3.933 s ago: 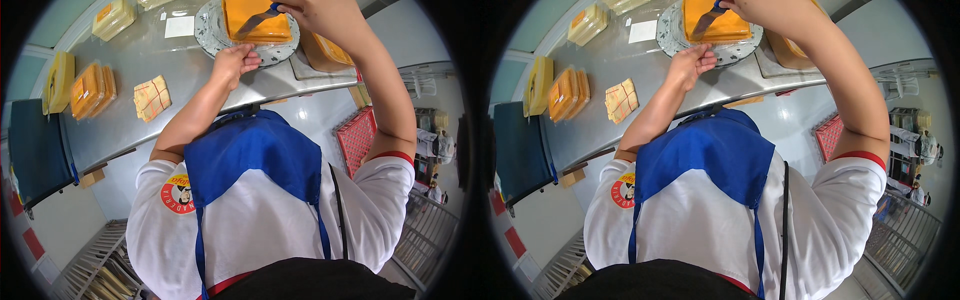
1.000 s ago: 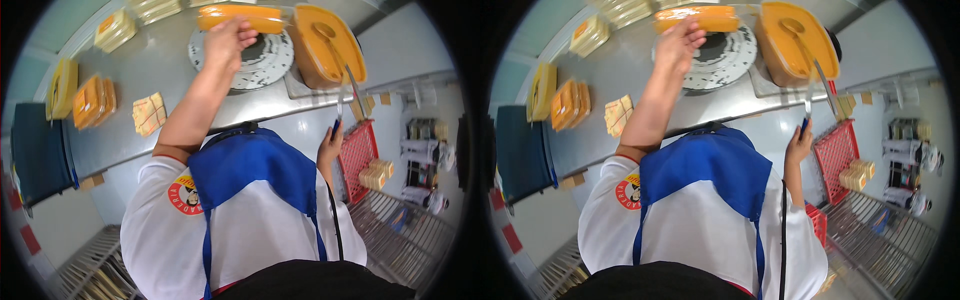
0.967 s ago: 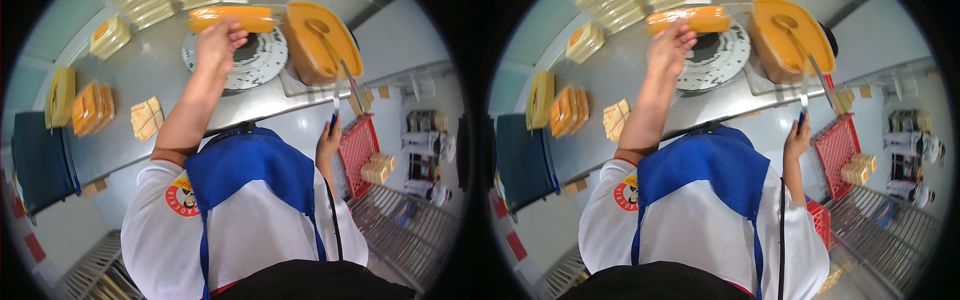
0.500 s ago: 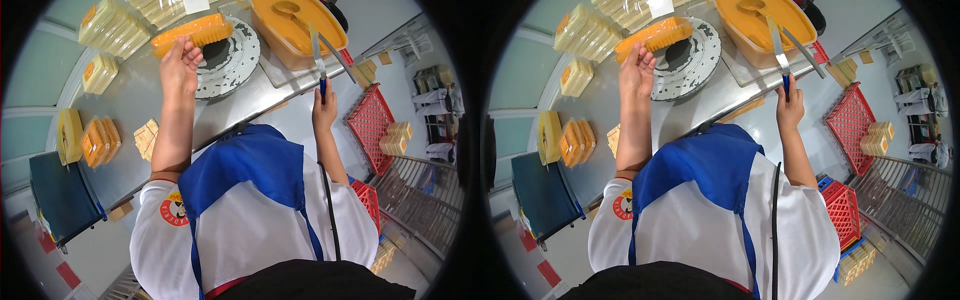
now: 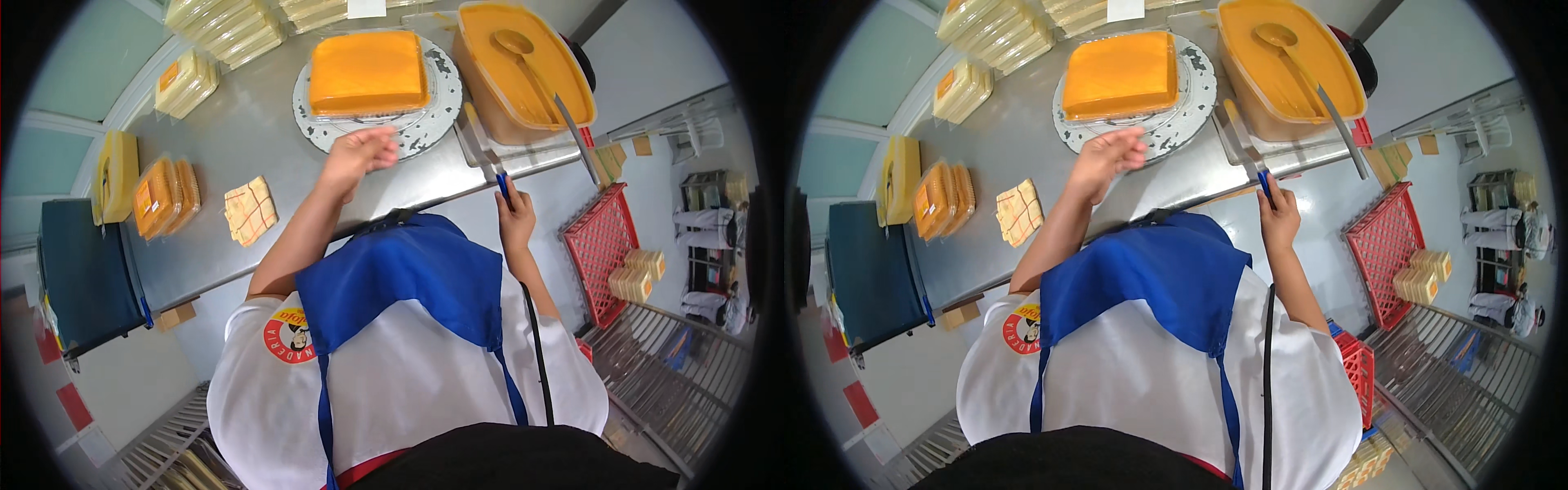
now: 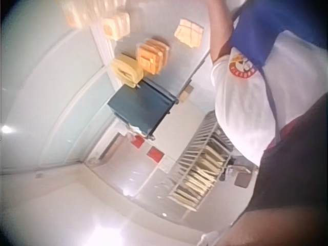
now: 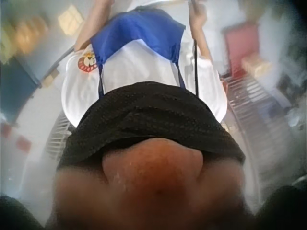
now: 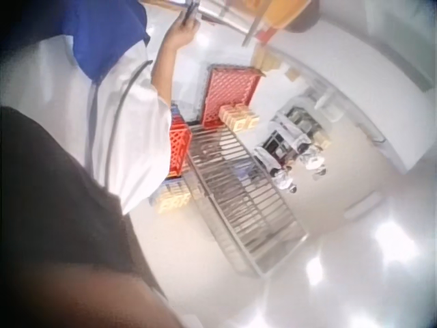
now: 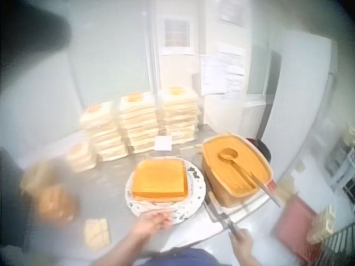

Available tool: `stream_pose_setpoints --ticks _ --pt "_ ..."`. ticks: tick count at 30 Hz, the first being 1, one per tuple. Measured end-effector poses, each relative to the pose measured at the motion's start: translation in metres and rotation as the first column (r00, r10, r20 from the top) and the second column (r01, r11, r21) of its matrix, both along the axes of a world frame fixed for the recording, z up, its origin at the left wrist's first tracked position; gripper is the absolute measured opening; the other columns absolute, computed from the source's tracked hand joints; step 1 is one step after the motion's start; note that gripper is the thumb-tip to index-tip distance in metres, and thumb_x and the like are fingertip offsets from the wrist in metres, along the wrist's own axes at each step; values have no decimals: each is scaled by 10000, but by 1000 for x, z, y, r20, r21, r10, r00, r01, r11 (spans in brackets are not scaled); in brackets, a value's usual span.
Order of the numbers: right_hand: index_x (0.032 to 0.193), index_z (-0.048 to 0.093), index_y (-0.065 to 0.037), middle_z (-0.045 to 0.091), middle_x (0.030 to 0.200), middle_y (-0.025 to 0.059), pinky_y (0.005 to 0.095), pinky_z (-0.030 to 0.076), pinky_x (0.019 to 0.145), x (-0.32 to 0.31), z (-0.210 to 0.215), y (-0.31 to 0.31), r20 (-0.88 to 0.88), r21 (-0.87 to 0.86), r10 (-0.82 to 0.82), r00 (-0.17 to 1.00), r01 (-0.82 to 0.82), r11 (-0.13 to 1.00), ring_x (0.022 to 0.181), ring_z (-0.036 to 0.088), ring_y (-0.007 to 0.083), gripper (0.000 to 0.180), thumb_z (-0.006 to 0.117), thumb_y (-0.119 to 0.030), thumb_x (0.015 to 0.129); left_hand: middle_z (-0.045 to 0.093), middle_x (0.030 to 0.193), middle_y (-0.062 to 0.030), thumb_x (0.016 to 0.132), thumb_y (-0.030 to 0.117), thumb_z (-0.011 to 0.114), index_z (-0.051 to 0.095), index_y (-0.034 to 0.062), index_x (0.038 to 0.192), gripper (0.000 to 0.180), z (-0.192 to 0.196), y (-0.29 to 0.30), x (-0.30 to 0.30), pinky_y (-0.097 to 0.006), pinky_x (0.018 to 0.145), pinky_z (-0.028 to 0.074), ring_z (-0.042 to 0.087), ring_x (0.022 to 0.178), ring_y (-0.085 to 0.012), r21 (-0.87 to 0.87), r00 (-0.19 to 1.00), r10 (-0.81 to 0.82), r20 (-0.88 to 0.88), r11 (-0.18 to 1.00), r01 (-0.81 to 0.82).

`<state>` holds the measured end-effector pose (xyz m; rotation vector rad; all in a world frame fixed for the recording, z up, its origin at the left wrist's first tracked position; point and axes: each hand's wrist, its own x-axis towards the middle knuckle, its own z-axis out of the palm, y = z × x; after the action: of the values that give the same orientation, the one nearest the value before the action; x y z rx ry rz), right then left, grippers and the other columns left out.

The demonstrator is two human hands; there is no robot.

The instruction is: The person applies syrup from a container to the top of square cakes using a ladle and spreads it with a palette knife before placing the finished cakes into plastic containers.

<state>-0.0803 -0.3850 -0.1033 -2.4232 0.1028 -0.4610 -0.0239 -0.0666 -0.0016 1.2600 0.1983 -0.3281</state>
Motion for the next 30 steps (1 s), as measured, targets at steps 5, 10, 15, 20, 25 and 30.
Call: stream_pose_setpoints --ticks 5,10,15,20,25,30 --pt "1091 643 -186 591 892 79 347 497 655 57 -5 20 33 -128 -9 999 13 992 747 611 244 334 692 -220 762 639 786 -81 885 196 553 622 -2 985 232 27 70 16 -242 688 499 606 730 -135 136 948 -216 234 973 188" --pt "1120 623 -172 585 890 93 376 484 707 78 3 35 0 -162 59 998 -58 985 803 590 268 362 682 -211 765 551 1176 -129 905 524 358 516 50 1195 578 36 138 135 -453 979 313 453 1157 -232 225 802 519 296 778 -587" --pt "1195 563 -142 572 947 142 407 444 801 81 5 30 6 -402 120 993 -108 909 894 510 317 443 660 -194 765 429 1354 -135 846 706 95 379 61 1335 858 30 136 209 -597 1042 51 237 1337 -281 351 961 274 -29 903 -247" --pt "1237 514 -77 568 960 154 342 448 783 92 69 65 155 122 297 942 -317 941 864 544 282 387 562 -193 871 482 1294 -120 898 627 114 430 55 1302 769 36 135 155 -537 1067 73 260 1317 -259 144 846 250 470 925 -353" --pt "1351 336 20 572 914 53 278 439 798 147 105 109 86 822 369 925 -276 498 830 541 134 535 539 -157 889 549 1193 -96 902 308 539 654 78 1064 304 -13 100 75 -344 998 326 425 1189 -199 344 676 216 705 729 -592" --pt "1336 334 65 575 784 15 223 431 671 182 105 128 -83 801 536 840 -264 538 677 529 93 557 528 -67 831 588 1080 -111 878 281 579 642 49 1080 313 -21 104 72 -300 950 372 515 1068 -195 233 566 416 712 620 -749"
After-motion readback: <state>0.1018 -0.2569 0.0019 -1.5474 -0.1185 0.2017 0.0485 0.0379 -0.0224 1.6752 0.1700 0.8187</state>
